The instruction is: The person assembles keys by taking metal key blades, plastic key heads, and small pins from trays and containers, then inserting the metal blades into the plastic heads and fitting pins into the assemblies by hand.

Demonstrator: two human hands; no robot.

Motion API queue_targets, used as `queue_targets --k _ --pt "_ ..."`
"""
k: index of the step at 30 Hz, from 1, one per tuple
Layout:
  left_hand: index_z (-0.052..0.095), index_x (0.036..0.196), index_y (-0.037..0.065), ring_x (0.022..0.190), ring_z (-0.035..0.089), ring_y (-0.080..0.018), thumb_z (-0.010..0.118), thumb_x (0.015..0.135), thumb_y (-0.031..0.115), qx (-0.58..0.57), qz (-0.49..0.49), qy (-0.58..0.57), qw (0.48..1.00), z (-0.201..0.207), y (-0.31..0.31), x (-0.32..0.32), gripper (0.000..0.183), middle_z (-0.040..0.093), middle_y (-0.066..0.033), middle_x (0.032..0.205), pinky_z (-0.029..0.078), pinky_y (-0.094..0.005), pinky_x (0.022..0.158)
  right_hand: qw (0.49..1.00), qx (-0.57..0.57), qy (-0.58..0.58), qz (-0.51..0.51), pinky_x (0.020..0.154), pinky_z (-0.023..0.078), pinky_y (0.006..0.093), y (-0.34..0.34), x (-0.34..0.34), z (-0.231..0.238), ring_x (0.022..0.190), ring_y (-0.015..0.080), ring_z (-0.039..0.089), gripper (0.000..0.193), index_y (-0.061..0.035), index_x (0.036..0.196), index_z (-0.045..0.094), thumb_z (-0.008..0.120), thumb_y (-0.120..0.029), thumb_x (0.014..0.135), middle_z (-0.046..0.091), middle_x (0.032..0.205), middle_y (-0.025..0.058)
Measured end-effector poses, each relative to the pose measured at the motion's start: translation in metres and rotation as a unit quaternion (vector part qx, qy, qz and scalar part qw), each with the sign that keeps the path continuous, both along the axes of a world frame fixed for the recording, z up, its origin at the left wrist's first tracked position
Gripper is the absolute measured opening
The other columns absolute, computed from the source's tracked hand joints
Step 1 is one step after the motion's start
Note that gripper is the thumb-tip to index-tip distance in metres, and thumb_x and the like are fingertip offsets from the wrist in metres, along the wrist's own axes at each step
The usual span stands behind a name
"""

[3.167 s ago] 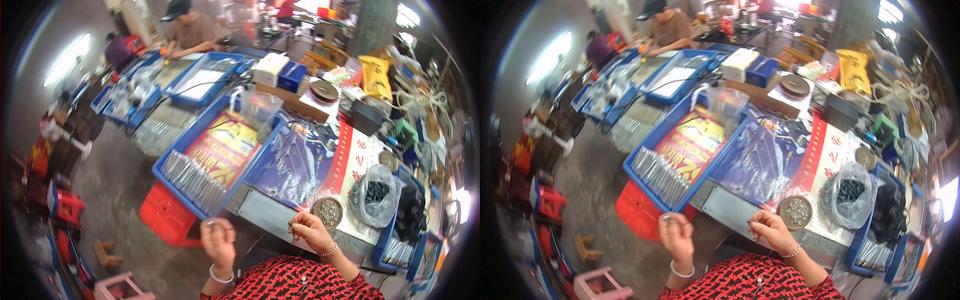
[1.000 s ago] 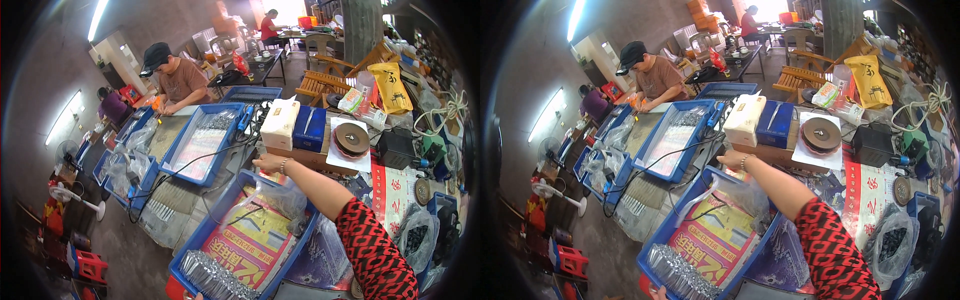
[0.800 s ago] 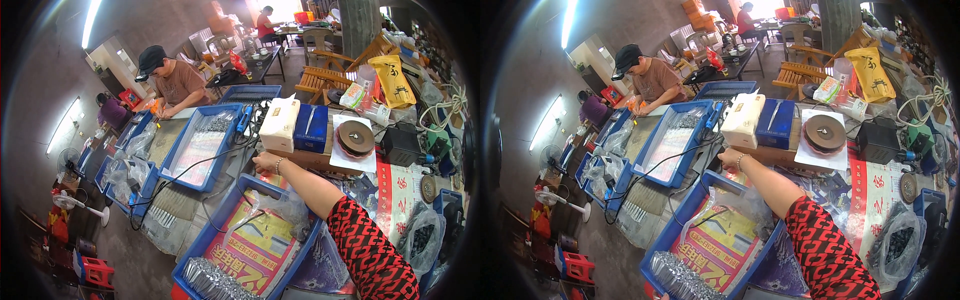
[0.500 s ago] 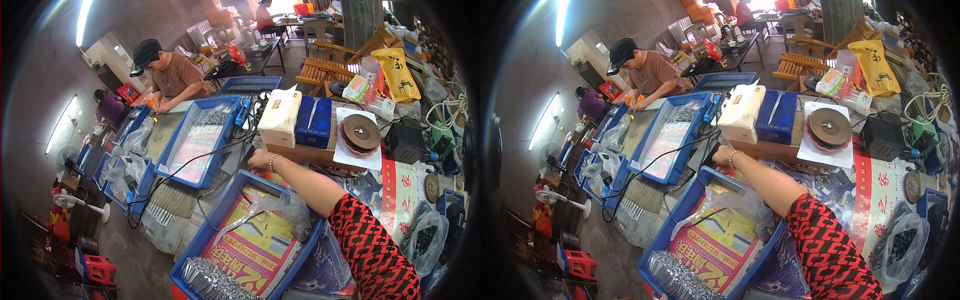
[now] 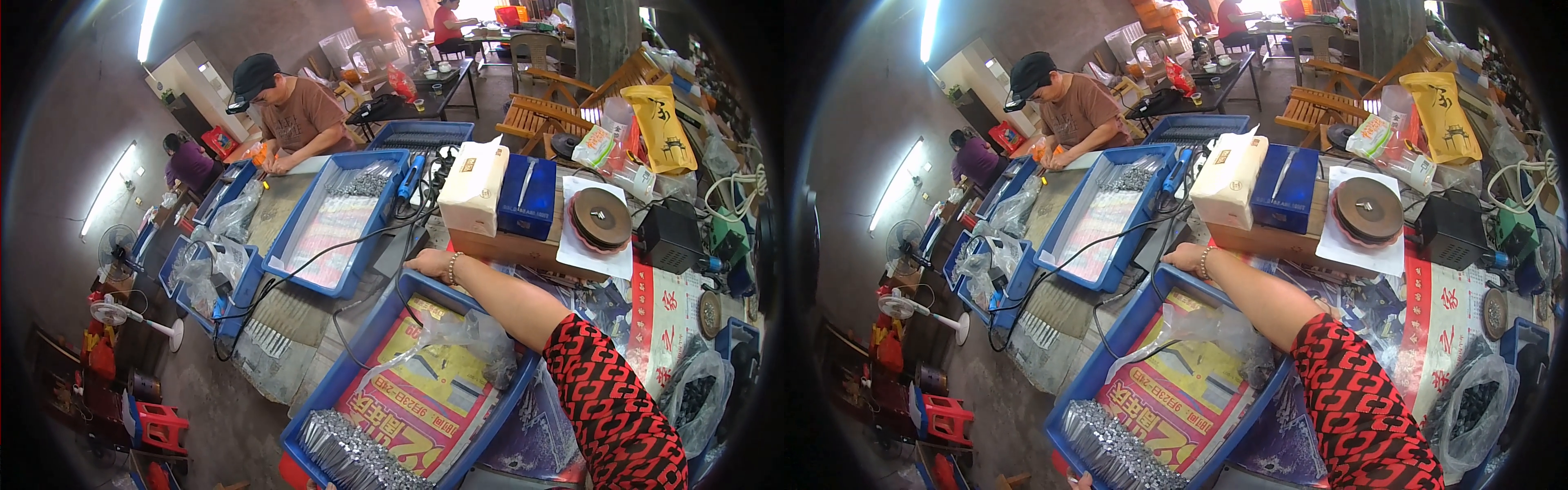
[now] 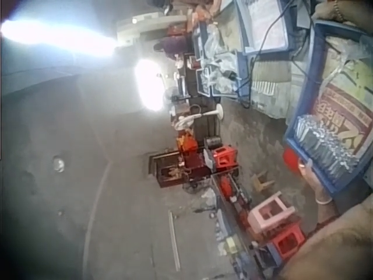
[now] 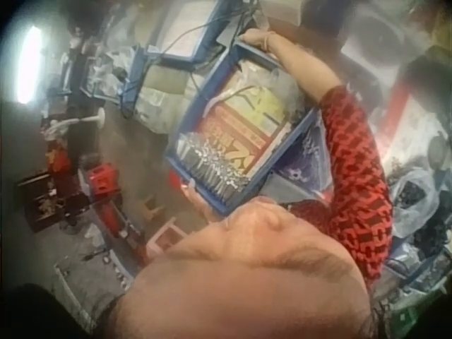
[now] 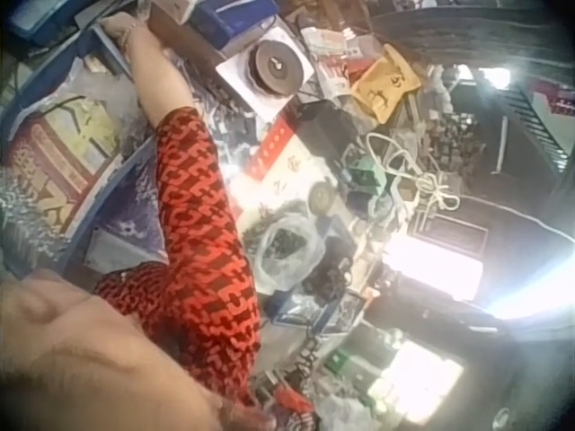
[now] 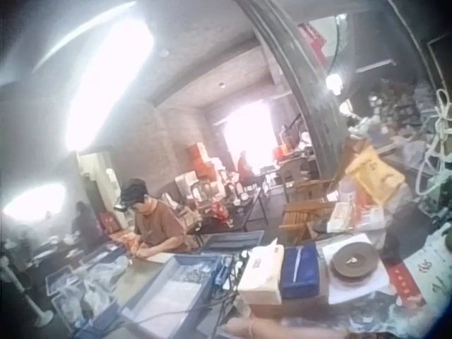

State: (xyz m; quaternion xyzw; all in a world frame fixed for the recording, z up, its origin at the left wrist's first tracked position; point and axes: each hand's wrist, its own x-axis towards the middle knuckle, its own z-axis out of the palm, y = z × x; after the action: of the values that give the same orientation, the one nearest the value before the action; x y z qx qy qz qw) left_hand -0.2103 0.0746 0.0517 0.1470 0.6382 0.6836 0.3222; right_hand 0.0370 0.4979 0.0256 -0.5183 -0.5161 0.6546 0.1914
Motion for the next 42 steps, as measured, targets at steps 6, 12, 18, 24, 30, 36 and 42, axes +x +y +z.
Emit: queue_targets --k 6,12,18,24,30,36,42 --pt "0.047 0.118 0.004 0.104 0.049 -0.0288 0.052 0.076 0.013 -0.017 0.025 0.016 0.999 -0.015 -0.008 -0.016 0.043 0.050 -0.0149 0.115 0.040 -0.0409 0.090 0.998 -0.007 -0.049 0.050 0.052 0.044 0.0302 -0.036 0.024 0.029 0.068 0.0110 0.054 0.042 -0.0066 0.099 0.059 0.047 -0.046 0.088 0.058 0.089 0.0025" --pt "0.047 0.114 0.002 0.102 0.050 -0.0284 0.052 0.077 0.009 -0.011 0.037 -0.027 0.999 0.022 0.005 0.015 0.038 0.051 -0.0129 0.113 0.040 -0.0406 0.089 0.946 0.206 -0.140 0.205 0.081 0.044 0.0340 -0.083 0.062 0.022 0.094 0.0265 0.059 0.051 0.0055 0.105 0.057 0.052 -0.039 0.083 0.061 0.102 0.0206" --pt "0.037 0.118 0.002 0.100 0.050 -0.0236 0.049 0.083 0.012 0.131 0.010 -0.099 0.986 0.003 0.018 0.033 0.039 0.048 -0.0145 0.110 0.039 -0.0350 0.091 0.901 0.317 -0.234 0.184 0.075 0.045 0.0360 -0.052 0.059 -0.004 0.082 0.0229 0.059 0.040 0.0045 0.097 0.059 0.055 -0.032 0.080 0.063 0.094 0.0218" --pt "0.042 0.112 0.001 0.110 0.043 -0.0217 0.043 0.086 0.028 0.072 -0.041 0.020 0.996 0.004 0.018 0.039 0.037 0.042 -0.0117 0.113 0.035 -0.0347 0.095 0.917 0.311 -0.180 0.175 0.070 0.045 0.0332 -0.039 0.064 0.012 0.077 0.0186 0.058 0.045 0.0031 0.095 0.062 0.055 -0.039 0.082 0.064 0.083 0.0168" --pt "0.042 0.114 0.000 0.112 0.043 -0.0210 0.037 0.088 0.031 0.072 -0.101 -0.017 0.992 0.004 0.023 0.052 0.041 0.043 -0.0119 0.117 0.035 -0.0350 0.096 0.946 0.260 -0.107 0.160 0.074 0.046 0.0345 -0.021 0.089 -0.001 0.083 0.0191 0.060 0.041 0.0047 0.098 0.062 0.054 -0.030 0.078 0.066 0.092 0.0161" --pt "0.041 0.122 0.003 0.109 0.049 -0.0232 0.033 0.087 0.030 0.086 -0.090 -0.169 0.978 0.007 0.024 0.059 0.045 0.045 -0.0137 0.124 0.044 -0.0364 0.090 0.940 0.271 -0.177 0.106 0.075 0.045 0.0347 -0.067 0.122 0.057 0.083 0.0232 0.060 0.038 0.0047 0.100 0.062 0.050 -0.025 0.080 0.065 0.092 0.0168" --pt "0.042 0.121 0.001 0.109 0.049 -0.0236 0.036 0.086 0.028 0.094 -0.103 -0.120 0.983 -0.001 0.024 0.049 0.044 0.045 -0.0148 0.123 0.045 -0.0391 0.088 0.875 0.427 -0.225 0.023 0.077 0.045 0.0393 -0.146 0.196 0.081 0.086 0.0333 0.059 0.025 0.0018 0.092 0.059 0.045 -0.016 0.083 0.062 0.086 0.0202"
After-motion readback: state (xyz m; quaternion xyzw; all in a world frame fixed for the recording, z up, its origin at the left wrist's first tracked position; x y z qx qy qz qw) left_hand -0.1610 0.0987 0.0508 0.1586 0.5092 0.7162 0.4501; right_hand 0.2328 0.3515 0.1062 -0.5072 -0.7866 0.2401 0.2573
